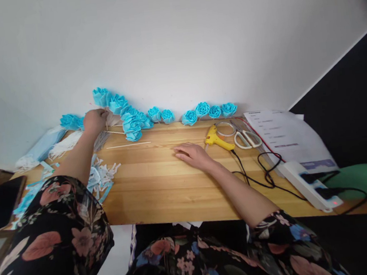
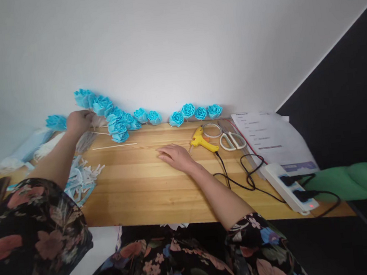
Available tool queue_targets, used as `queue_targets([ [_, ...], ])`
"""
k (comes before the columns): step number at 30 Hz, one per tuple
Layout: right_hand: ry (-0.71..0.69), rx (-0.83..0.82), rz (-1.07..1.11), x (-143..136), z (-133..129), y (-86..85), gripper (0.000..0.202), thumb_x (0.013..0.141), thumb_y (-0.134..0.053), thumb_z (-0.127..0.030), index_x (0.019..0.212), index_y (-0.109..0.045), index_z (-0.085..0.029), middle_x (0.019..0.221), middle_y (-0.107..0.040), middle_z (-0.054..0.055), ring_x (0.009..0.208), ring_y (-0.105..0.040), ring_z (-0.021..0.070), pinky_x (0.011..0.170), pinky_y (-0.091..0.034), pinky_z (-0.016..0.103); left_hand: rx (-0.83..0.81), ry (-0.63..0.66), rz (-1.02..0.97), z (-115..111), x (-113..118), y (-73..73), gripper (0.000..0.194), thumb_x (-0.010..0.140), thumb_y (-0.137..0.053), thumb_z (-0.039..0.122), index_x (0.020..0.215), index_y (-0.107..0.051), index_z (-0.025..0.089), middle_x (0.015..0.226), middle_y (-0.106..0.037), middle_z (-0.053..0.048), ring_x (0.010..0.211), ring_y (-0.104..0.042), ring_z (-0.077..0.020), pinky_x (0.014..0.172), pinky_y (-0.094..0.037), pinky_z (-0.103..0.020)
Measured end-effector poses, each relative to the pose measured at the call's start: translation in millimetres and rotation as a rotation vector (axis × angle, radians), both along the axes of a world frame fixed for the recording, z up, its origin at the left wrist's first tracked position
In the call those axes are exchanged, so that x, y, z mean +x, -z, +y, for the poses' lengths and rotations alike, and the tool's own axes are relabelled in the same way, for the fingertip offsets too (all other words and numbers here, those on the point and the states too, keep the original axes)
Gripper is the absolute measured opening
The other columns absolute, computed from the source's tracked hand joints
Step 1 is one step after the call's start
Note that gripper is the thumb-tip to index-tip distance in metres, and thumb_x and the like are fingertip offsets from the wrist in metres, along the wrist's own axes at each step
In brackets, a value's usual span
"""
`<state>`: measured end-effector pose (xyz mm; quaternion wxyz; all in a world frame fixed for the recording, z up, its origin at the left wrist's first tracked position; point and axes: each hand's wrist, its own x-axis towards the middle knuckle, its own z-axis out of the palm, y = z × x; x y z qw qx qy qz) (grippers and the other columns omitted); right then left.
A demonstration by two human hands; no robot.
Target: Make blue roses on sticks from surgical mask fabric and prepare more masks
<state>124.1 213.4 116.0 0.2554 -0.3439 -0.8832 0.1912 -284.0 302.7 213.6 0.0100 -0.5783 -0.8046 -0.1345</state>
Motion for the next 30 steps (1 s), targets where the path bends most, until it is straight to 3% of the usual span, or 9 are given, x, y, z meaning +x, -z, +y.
queue_targets([
  [4,-0.004,-0.003,-0.005,-0.2,-0.4,-1.2,0.032,0.102,-0.056,-0.037,0.125,-0.071,-0.021,0.123,-0.075,0.011,0.115,-0.069,0.0250,0.100,-0.052,0.044,0.028,0.018,-0.036,1.2,-4.2,1.2,0.051,0.098,-0.044,0.037,0.135,-0.068,0.012,0.129,-0.070,-0.015,0.112,-0.061,-0.0278,0.085,-0.041,-0.033],
  [9,-0.003,-0.013,-0.010,0.0,0.0,-1.5,0.033,0.102,-0.056,-0.037,0.126,-0.071,-0.021,0.125,-0.075,0.011,0.116,-0.068,0.0253,0.101,-0.052,0.045,0.025,0.057,-0.116,6.2,-12.8,4.0,0.051,0.093,-0.051,0.040,0.129,-0.071,0.009,0.114,-0.075,-0.011,0.094,-0.062,-0.0228,0.079,-0.042,-0.029],
  [16,-0.001,-0.021,-0.014,0.4,-0.3,-1.3,0.034,0.102,-0.055,-0.038,0.126,-0.071,-0.020,0.124,-0.075,0.011,0.115,-0.068,0.0250,0.100,-0.051,0.043,0.012,0.102,-0.178,17.2,-21.0,6.8,0.044,0.086,-0.061,0.041,0.115,-0.077,0.012,0.098,-0.076,-0.005,0.088,-0.061,-0.0205,0.078,-0.043,-0.027],
  [23,-0.008,-0.024,-0.009,0.0,-1.3,-2.5,0.033,0.102,-0.054,-0.038,0.127,-0.070,-0.022,0.125,-0.075,0.010,0.116,-0.068,0.0249,0.101,-0.051,0.043,-0.069,0.083,-0.179,24.7,-25.1,6.2,0.046,0.083,-0.066,0.047,0.098,-0.078,0.005,0.066,-0.065,-0.004,0.074,-0.052,-0.0181,0.073,-0.040,-0.028],
  [30,-0.011,-0.022,-0.010,0.1,-0.4,-1.3,0.034,0.103,-0.054,-0.038,0.127,-0.070,-0.021,0.124,-0.075,0.011,0.116,-0.068,0.0250,0.102,-0.050,0.044,-0.151,0.100,-0.226,20.7,-27.6,8.4,0.036,0.089,-0.059,0.043,0.086,-0.073,0.009,0.054,-0.053,0.000,0.061,-0.045,-0.0147,0.066,-0.041,-0.027],
])
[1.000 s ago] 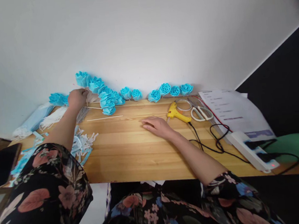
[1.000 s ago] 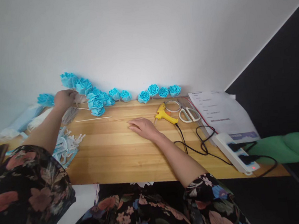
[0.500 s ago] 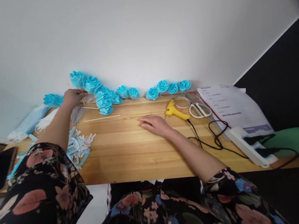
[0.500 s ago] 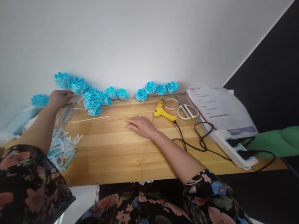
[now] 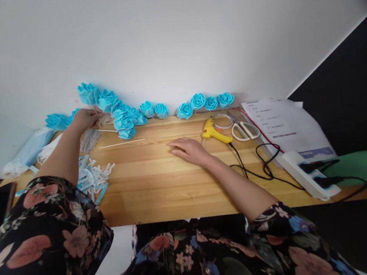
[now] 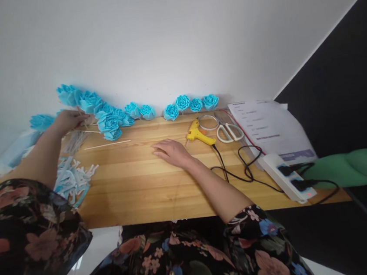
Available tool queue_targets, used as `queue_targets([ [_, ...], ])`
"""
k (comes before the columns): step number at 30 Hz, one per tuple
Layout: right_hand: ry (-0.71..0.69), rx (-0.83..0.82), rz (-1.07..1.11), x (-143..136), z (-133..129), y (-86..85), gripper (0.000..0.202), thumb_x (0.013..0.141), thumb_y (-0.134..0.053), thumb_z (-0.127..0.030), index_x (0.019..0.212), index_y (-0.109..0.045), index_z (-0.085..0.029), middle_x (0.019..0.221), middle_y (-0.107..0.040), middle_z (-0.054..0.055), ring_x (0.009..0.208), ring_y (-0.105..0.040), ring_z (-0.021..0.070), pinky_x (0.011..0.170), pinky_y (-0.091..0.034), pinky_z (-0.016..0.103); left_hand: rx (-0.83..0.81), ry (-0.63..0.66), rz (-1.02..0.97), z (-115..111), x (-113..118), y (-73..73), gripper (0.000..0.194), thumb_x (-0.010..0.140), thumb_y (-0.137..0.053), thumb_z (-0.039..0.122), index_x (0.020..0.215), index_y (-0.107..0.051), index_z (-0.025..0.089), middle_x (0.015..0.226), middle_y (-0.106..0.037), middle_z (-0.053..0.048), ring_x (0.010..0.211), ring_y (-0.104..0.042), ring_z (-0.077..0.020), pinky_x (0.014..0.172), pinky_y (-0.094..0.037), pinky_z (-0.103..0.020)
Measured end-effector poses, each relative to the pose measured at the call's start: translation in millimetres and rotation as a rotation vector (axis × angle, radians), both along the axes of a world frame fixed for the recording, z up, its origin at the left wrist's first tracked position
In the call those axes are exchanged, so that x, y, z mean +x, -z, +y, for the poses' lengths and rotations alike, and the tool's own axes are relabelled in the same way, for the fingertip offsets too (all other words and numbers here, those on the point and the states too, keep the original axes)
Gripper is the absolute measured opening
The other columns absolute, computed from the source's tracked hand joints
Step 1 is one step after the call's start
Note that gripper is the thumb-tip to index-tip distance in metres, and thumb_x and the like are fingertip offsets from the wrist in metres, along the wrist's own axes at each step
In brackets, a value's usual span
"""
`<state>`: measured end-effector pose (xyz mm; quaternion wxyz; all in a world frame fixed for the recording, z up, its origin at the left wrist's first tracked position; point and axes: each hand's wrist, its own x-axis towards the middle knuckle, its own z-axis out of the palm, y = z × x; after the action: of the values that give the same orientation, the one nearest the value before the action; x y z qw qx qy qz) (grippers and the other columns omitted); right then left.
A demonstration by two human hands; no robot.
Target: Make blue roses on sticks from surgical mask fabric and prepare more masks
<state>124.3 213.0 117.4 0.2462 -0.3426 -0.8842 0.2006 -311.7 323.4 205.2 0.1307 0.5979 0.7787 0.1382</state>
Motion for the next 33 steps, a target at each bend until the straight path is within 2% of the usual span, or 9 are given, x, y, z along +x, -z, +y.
queue_targets([
  [4,-0.004,-0.004,-0.005,0.1,-0.1,-0.6,0.034,0.103,-0.053,-0.038,0.128,-0.070,-0.023,0.124,-0.075,0.010,0.115,-0.068,0.0251,0.101,-0.051,0.044,-0.003,-0.014,0.030,-1.4,4.9,-2.6,0.037,0.093,-0.052,0.037,0.075,-0.070,0.010,0.049,-0.047,-0.001,0.060,-0.045,-0.0150,0.069,-0.041,-0.027],
  [9,0.001,-0.002,-0.009,-0.1,-0.2,-0.4,0.034,0.103,-0.053,-0.039,0.128,-0.070,-0.023,0.123,-0.075,0.010,0.115,-0.068,0.0244,0.101,-0.051,0.043,0.024,-0.046,0.023,-7.0,12.7,-11.9,0.041,0.096,-0.045,0.034,0.098,-0.074,0.005,0.066,-0.062,-0.005,0.061,-0.048,-0.0155,0.070,-0.043,-0.028],
  [12,0.003,-0.002,-0.005,-0.4,-0.2,-0.1,0.034,0.103,-0.053,-0.039,0.127,-0.070,-0.022,0.122,-0.075,0.010,0.114,-0.068,0.0239,0.101,-0.050,0.042,0.025,-0.049,0.026,-7.7,13.9,-15.3,0.040,0.096,-0.045,0.034,0.105,-0.074,0.007,0.066,-0.062,-0.003,0.061,-0.048,-0.0154,0.071,-0.043,-0.028],
  [15,-0.001,-0.004,0.001,-0.4,-0.4,-0.3,0.034,0.103,-0.053,-0.038,0.128,-0.070,-0.022,0.122,-0.075,0.010,0.114,-0.068,0.0241,0.100,-0.051,0.043,0.009,-0.033,0.037,-5.7,12.7,-14.0,0.033,0.093,-0.048,0.032,0.087,-0.072,0.010,0.055,-0.054,-0.001,0.061,-0.046,-0.0155,0.070,-0.042,-0.026],
  [17,-0.004,-0.003,0.004,-0.3,-0.5,-0.7,0.034,0.103,-0.053,-0.038,0.127,-0.070,-0.022,0.122,-0.075,0.010,0.113,-0.068,0.0244,0.099,-0.051,0.043,-0.002,-0.003,0.034,-4.7,11.4,-11.1,0.033,0.092,-0.050,0.033,0.070,-0.066,0.013,0.052,-0.049,-0.001,0.061,-0.045,-0.0151,0.070,-0.041,-0.026],
  [19,-0.007,-0.001,0.008,-0.2,-0.5,-0.9,0.034,0.103,-0.053,-0.039,0.127,-0.070,-0.020,0.122,-0.076,0.011,0.114,-0.068,0.0246,0.099,-0.051,0.043,-0.008,0.027,0.019,-4.5,10.1,-8.0,0.035,0.090,-0.051,0.037,0.063,-0.060,0.015,0.052,-0.049,-0.001,0.061,-0.045,-0.0143,0.069,-0.040,-0.025],
  [22,-0.013,-0.003,0.012,-0.2,-0.3,-0.7,0.035,0.103,-0.053,-0.039,0.127,-0.070,-0.019,0.120,-0.076,0.012,0.114,-0.068,0.0249,0.098,-0.051,0.043,-0.010,0.046,-0.006,-5.2,8.1,-4.5,0.035,0.086,-0.053,0.043,0.067,-0.060,0.015,0.055,-0.052,0.000,0.061,-0.045,-0.0138,0.066,-0.039,-0.025],
  [28,-0.006,0.007,0.019,-0.5,-0.3,0.1,0.034,0.103,-0.054,-0.039,0.127,-0.070,-0.021,0.122,-0.075,0.011,0.114,-0.068,0.0246,0.096,-0.052,0.042,0.024,0.003,0.019,-3.8,6.5,0.8,0.031,0.076,-0.061,0.045,0.071,-0.064,0.015,0.061,-0.056,-0.001,0.068,-0.049,-0.0158,0.064,-0.035,-0.025],
  [33,-0.003,0.000,0.017,-0.6,-0.7,-1.3,0.035,0.102,-0.055,-0.039,0.126,-0.070,-0.019,0.120,-0.075,0.012,0.114,-0.067,0.0243,0.095,-0.052,0.040,0.079,-0.033,0.068,-1.2,10.2,4.1,0.035,0.078,-0.061,0.049,0.068,-0.062,0.016,0.063,-0.056,-0.001,0.074,-0.051,-0.0172,0.065,-0.033,-0.026],
])
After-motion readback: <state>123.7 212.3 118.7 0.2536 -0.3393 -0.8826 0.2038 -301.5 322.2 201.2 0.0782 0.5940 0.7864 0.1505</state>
